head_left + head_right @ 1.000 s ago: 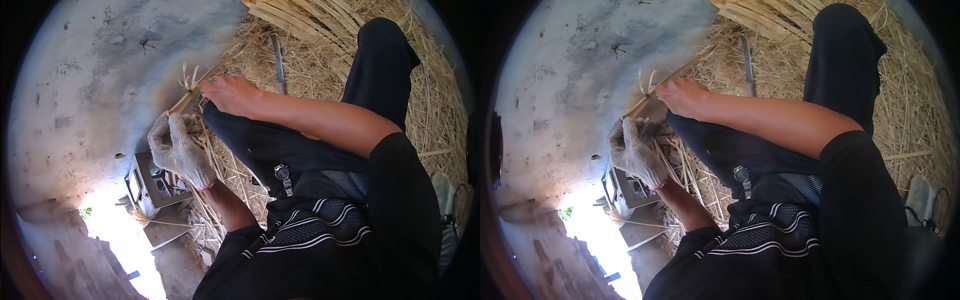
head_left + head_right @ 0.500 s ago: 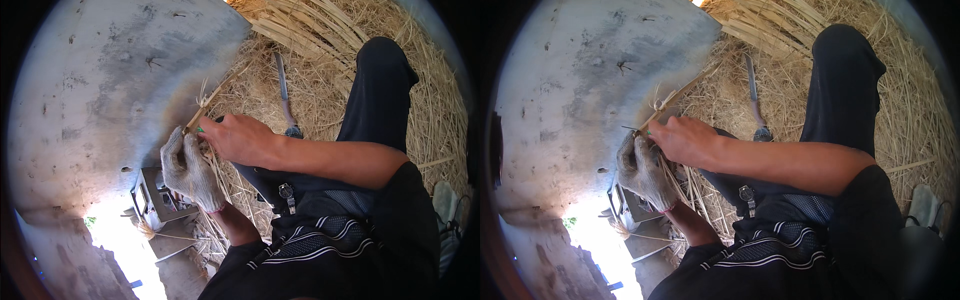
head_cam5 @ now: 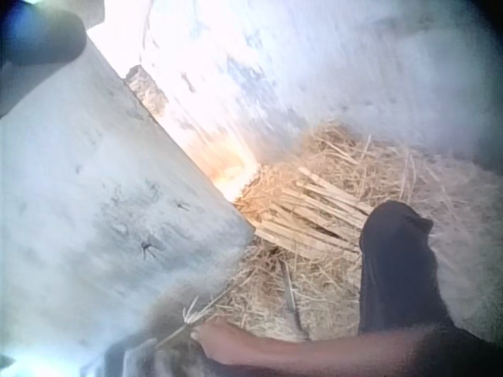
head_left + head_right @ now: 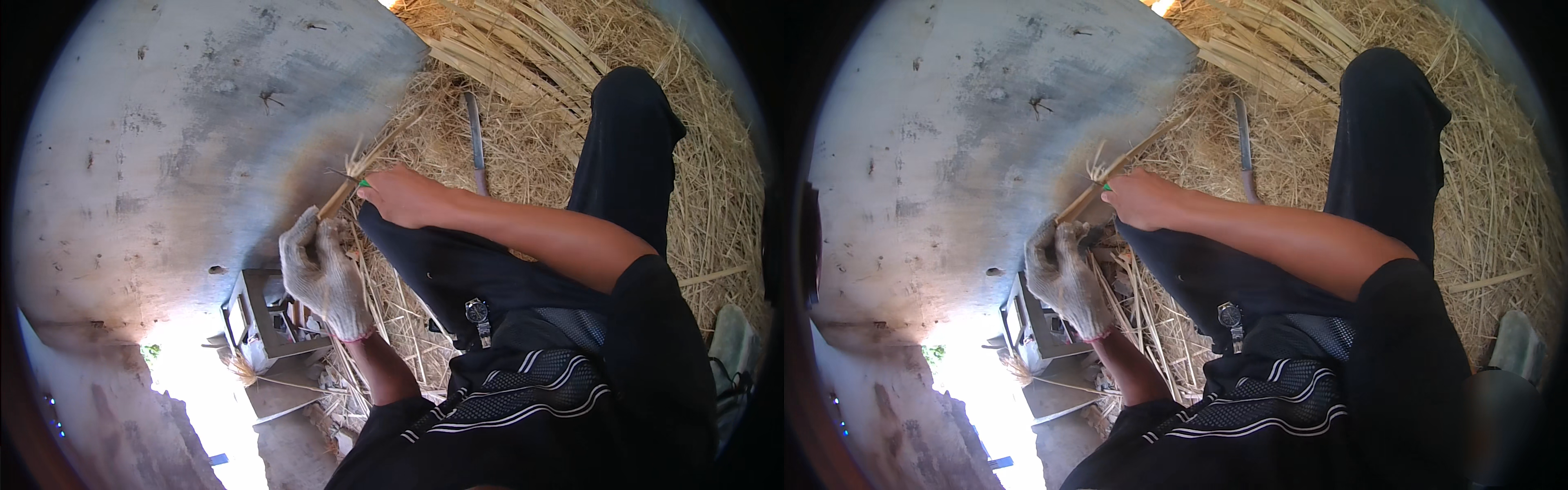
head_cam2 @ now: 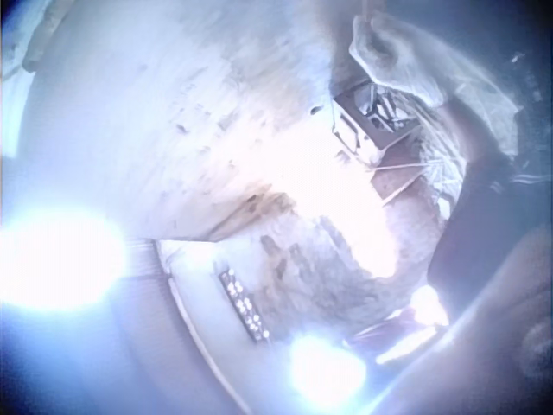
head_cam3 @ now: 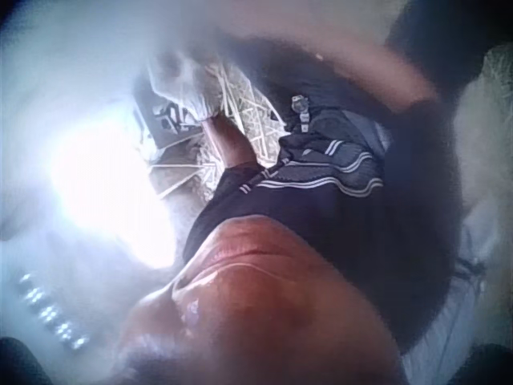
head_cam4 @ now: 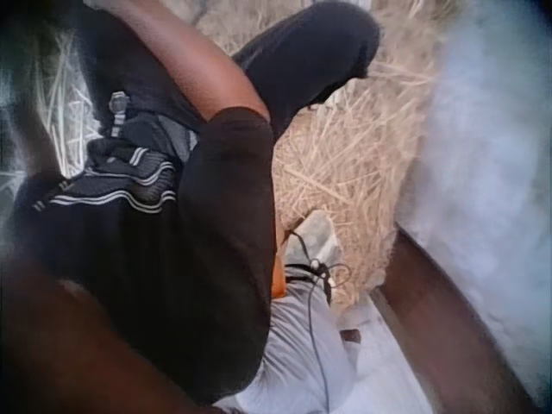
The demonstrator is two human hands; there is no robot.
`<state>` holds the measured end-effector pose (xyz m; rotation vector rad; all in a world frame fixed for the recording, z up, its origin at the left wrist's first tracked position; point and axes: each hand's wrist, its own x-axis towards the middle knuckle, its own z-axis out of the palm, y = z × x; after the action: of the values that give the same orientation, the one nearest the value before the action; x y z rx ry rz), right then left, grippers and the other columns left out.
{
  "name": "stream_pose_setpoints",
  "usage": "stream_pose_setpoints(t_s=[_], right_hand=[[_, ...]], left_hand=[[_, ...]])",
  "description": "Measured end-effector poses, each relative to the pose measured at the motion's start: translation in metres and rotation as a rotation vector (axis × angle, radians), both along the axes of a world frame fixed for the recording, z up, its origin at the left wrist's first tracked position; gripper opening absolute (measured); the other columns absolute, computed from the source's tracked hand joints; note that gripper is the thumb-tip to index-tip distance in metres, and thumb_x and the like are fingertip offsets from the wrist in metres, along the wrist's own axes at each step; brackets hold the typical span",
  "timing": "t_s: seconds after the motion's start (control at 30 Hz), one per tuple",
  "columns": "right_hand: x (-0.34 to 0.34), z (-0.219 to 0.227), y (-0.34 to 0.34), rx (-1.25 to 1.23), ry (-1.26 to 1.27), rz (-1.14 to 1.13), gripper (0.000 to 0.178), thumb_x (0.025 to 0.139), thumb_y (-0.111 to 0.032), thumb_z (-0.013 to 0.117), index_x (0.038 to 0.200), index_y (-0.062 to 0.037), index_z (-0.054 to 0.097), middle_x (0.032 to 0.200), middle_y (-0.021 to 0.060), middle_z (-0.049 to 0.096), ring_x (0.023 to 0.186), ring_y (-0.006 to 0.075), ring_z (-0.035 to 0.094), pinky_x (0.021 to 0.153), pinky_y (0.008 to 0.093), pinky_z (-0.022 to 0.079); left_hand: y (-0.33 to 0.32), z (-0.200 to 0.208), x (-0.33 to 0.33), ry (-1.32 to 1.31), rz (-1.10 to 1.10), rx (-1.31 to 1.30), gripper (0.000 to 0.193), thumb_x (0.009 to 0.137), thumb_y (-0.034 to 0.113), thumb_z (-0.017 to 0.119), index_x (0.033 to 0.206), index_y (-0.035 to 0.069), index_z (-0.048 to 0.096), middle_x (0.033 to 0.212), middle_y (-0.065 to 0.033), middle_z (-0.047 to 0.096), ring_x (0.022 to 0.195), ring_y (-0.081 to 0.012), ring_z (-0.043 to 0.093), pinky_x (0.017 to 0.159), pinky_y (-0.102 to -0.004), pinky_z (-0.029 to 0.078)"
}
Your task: The person sits on a straw-covered floor and uses a knife to shave and smooth a long bamboo stick. They hold the stick with a gloved left hand and scrape it with the knife in their right hand, occasionally switching to a larger machete-like tool to continue the process.
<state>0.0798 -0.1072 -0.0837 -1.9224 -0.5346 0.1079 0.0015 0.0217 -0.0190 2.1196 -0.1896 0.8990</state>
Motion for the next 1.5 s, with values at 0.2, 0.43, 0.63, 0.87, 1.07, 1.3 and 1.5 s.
stream_pose_setpoints(t_s=[0.2,0.43,0.63,0.87,1.07,1.3,1.5], right_hand=[[-0.055,0.042,-0.007,0.007,-0.123,-0.037,0.031,0.101,-0.027,0.046,0.101,0.0042,0.053,0.067,0.0302,0.060,0.069,0.0493,0.063,0.063,0.0537,0.051],[-0.029,-0.001,0.006,-0.057,-0.224,-0.259,0.026,0.099,-0.023,0.048,0.104,0.0023,0.053,0.065,0.0244,0.063,0.065,0.0448,0.066,0.056,0.0508,0.054],[-0.007,-0.026,0.001,-0.270,-0.330,-0.254,0.023,0.101,-0.018,0.043,0.108,0.0016,0.053,0.077,0.0208,0.067,0.074,0.0401,0.070,0.059,0.0439,0.059],[-0.042,0.025,-0.004,0.112,-0.015,-0.059,0.034,0.102,-0.030,0.045,0.098,0.0029,0.052,0.061,0.0248,0.060,0.059,0.0475,0.061,0.059,0.0509,0.049],[-0.058,0.040,-0.008,0.135,-0.146,-0.120,0.031,0.101,-0.028,0.047,0.099,0.0031,0.050,0.056,0.0264,0.055,0.059,0.0488,0.060,0.052,0.0526,0.047],[-0.040,0.016,-0.006,-0.048,-0.260,-0.218,0.025,0.098,-0.022,0.050,0.101,0.0031,0.053,0.067,0.0271,0.063,0.065,0.0445,0.066,0.055,0.0492,0.053],[-0.008,-0.022,-0.009,-0.130,-0.222,-0.253,0.028,0.097,-0.021,0.049,0.105,0.0061,0.053,0.072,0.0297,0.064,0.074,0.0453,0.068,0.061,0.0518,0.053]], left_hand=[[0.008,-0.002,0.000,-0.108,0.034,0.153,0.021,0.084,-0.010,0.062,0.103,-0.003,0.068,0.091,-0.0083,0.063,0.081,-0.0152,0.063,0.071,-0.0267,0.051],[-0.003,-0.018,0.005,-0.111,-0.033,0.083,0.019,0.084,-0.010,0.063,0.100,-0.002,0.068,0.090,-0.0096,0.065,0.081,-0.0171,0.065,0.071,-0.0276,0.053],[-0.005,-0.015,0.004,-0.098,-0.088,0.088,0.017,0.084,-0.010,0.063,0.099,-0.001,0.066,0.095,-0.0109,0.064,0.081,-0.0165,0.065,0.071,-0.0269,0.054],[0.011,-0.010,0.010,-0.237,0.040,0.288,0.018,0.089,-0.008,0.058,0.103,0.000,0.066,0.095,-0.0095,0.065,0.083,-0.0178,0.067,0.074,-0.0289,0.054],[0.014,-0.007,0.020,-0.280,-0.021,0.317,0.018,0.082,-0.008,0.066,0.096,0.003,0.070,0.096,-0.0116,0.071,0.091,-0.0256,0.068,0.083,-0.0343,0.054],[0.015,-0.009,0.026,-0.334,-0.044,0.439,0.016,0.080,-0.007,0.071,0.092,0.002,0.071,0.095,-0.0117,0.072,0.088,-0.0259,0.069,0.083,-0.0342,0.054],[0.016,-0.020,0.028,-0.275,-0.103,0.273,0.019,0.079,-0.009,0.071,0.095,0.003,0.072,0.094,-0.0115,0.071,0.088,-0.0241,0.069,0.080,-0.0333,0.055]])
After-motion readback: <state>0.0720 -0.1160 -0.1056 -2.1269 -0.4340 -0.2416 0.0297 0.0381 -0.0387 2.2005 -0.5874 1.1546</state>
